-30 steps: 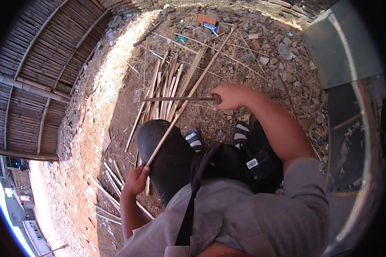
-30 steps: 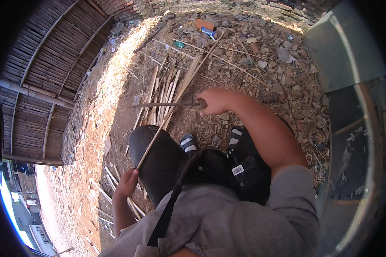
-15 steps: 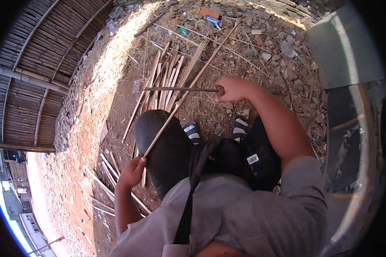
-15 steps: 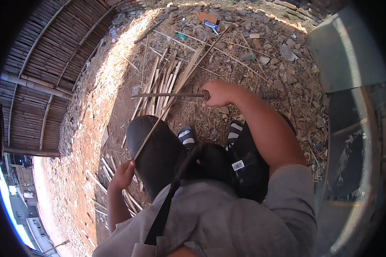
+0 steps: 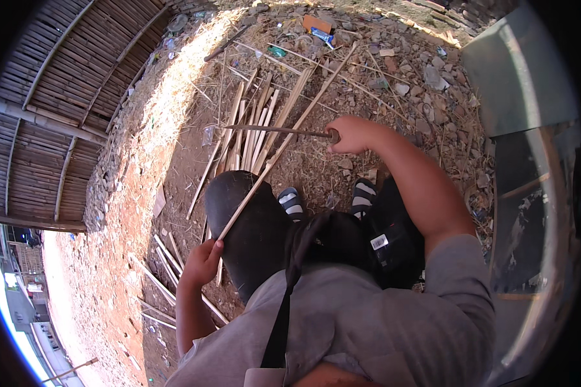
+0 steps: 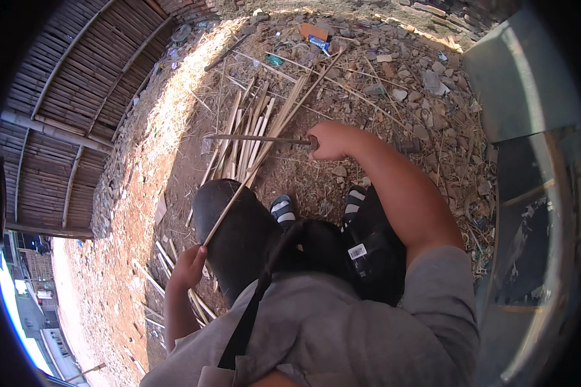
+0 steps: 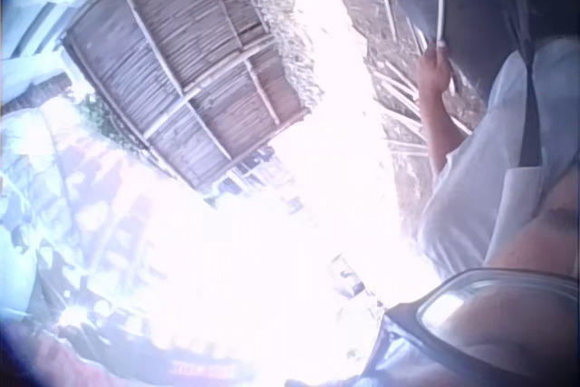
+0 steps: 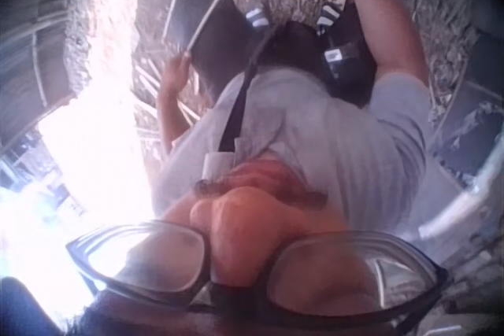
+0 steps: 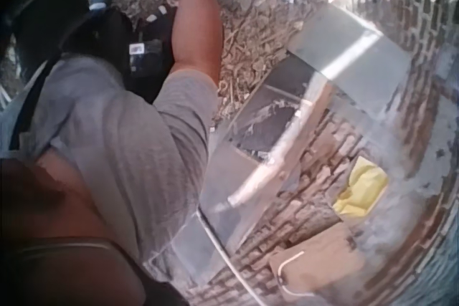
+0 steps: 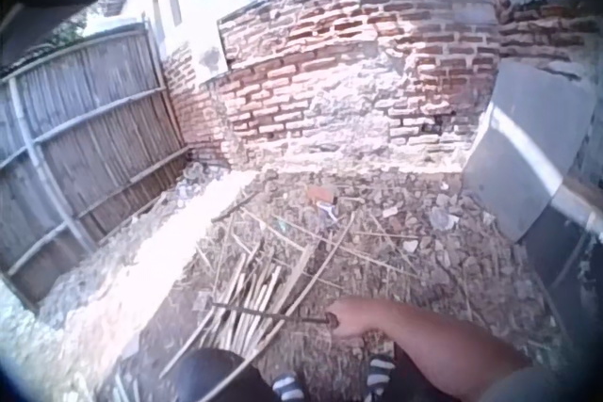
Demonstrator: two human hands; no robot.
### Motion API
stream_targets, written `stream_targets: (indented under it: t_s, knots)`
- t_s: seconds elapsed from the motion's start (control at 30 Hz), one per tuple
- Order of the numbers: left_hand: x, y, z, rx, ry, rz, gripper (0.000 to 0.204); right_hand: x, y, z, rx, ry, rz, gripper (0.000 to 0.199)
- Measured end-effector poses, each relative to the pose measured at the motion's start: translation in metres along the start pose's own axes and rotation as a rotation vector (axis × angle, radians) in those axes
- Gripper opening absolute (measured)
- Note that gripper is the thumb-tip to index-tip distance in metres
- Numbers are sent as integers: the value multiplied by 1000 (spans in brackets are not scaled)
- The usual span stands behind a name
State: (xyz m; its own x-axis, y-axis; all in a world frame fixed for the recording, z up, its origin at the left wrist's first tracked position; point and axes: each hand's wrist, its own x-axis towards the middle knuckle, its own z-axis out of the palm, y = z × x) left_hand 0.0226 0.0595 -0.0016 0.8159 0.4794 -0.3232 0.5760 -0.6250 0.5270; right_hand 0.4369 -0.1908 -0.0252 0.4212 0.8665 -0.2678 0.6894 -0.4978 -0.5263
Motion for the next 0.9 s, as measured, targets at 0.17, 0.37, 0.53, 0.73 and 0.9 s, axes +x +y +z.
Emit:
stream_targets:
  t_s: [0.17,0.37,0.53,0.73,0.9]
  knots:
    - [-5,1,-5,9,-44,-35,58,-6,-35,6,-100,-32,-86,36]
    - [0,1,-4,68,-14,-22,59,-2,0,2,-9,-19,24,34]
    - [-2,-5,-1,43,-1,-2,59,1,-19,17,-82,30,-94,40]
    - [2,6,-6,79,-10,-31,59,11,29,7,-19,24,80,50]
    - [-4,3,-8,82,-28,-58,59,-4,7,1,9,110,72,44]
